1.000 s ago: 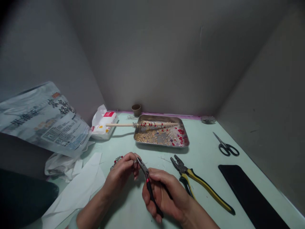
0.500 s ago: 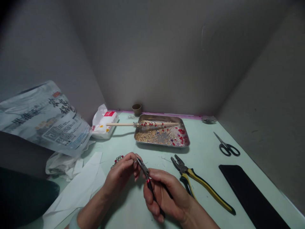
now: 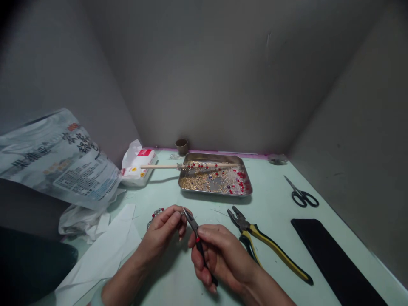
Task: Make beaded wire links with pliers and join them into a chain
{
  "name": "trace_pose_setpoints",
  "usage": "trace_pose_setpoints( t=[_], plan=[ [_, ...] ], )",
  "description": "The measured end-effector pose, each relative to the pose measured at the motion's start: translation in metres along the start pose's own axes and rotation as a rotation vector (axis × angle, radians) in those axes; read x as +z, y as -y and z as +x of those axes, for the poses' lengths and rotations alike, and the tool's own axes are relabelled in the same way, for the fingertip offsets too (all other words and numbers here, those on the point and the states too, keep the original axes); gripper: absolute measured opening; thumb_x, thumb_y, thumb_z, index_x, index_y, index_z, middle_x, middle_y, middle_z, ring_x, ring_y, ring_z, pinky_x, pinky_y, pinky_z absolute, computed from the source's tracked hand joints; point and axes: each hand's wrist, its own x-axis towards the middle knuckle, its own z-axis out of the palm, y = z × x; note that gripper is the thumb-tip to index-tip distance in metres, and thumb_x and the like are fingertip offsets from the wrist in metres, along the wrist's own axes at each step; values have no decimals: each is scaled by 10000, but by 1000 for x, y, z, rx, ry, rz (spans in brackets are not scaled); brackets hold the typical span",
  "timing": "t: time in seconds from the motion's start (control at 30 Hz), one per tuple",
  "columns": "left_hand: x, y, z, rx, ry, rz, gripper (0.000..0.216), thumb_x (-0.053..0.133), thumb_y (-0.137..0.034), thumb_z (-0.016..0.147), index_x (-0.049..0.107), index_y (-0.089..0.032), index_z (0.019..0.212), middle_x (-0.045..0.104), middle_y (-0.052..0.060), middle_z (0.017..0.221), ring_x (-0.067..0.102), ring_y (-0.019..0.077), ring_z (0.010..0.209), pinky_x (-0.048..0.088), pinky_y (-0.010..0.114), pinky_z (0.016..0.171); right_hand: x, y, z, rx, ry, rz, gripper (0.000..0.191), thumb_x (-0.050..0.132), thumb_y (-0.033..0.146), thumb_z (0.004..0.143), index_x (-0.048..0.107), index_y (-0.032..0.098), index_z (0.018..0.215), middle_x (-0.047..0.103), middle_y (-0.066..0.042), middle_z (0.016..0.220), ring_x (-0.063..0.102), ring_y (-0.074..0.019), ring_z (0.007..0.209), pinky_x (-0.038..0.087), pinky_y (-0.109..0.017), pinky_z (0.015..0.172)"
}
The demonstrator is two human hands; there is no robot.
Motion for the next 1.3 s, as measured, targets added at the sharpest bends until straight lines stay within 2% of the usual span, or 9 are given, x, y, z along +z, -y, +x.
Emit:
trace_pose_setpoints(
  t=[0.23,0.3,0.43,0.63,0.73,0.87,1.07,1.2,1.3],
  plan=[
    [1,-8,0,47,-45,138,301,518,-409,873,640,-135,875,552,29,707,463,109,580,402,254,558,6,5,-4,-65,-93,-239,347,549,463,835,571,117,815,560,-3,521,483,-90,336,369,-172,297],
    [2,-11,0,59,-47,167,288,510,-391,879,641,-137,855,574,40,753,464,106,582,403,251,559,8,5,-4,-91,-127,-367,361,544,477,844,569,117,824,567,-5,543,492,-87,352,370,-173,318],
    [3,-16,0,75,-54,223,268,515,-361,874,651,-136,818,570,30,699,463,105,562,391,247,557,8,5,-6,-142,-237,-662,389,492,506,876,577,128,832,572,-8,594,515,-92,417,363,-184,370],
    [2,-14,0,75,-59,275,276,507,-369,875,655,-142,823,572,25,695,462,110,567,385,245,554,9,4,-9,-317,-368,-1145,404,433,433,924,547,172,638,525,10,498,496,-105,481,377,-232,511],
    [0,-11,1,69,-56,282,280,506,-374,878,653,-141,828,575,30,703,464,111,571,381,249,563,8,5,-9,-291,-358,-1160,406,419,424,931,548,172,640,531,9,496,494,-103,473,372,-230,505],
    [-4,-10,1,34,-17,225,323,491,-409,887,658,-134,856,586,41,672,500,130,596,388,266,602,5,7,-8,-191,-316,-1038,398,393,457,937,599,148,796,565,-1,558,507,-95,468,372,-206,455],
    [-7,-14,2,-46,7,127,332,524,-422,866,626,-123,763,597,47,637,538,136,594,409,271,621,-1,14,-9,-113,-161,-832,392,421,491,913,572,133,861,582,-11,631,532,-92,462,402,-195,423],
    [-11,-16,1,-162,163,-159,249,653,-381,777,580,-152,839,622,40,697,440,66,453,342,223,470,-2,22,-15,-100,-75,-931,377,424,467,915,582,134,835,586,-13,610,511,-85,460,399,-197,443],
    [-15,-19,0,-272,297,-276,378,740,-357,687,615,-149,976,607,31,731,377,32,426,271,193,403,-4,28,-21,-56,-5,-973,367,431,445,915,604,127,852,580,-16,610,507,-87,476,386,-198,453]
  ],
)
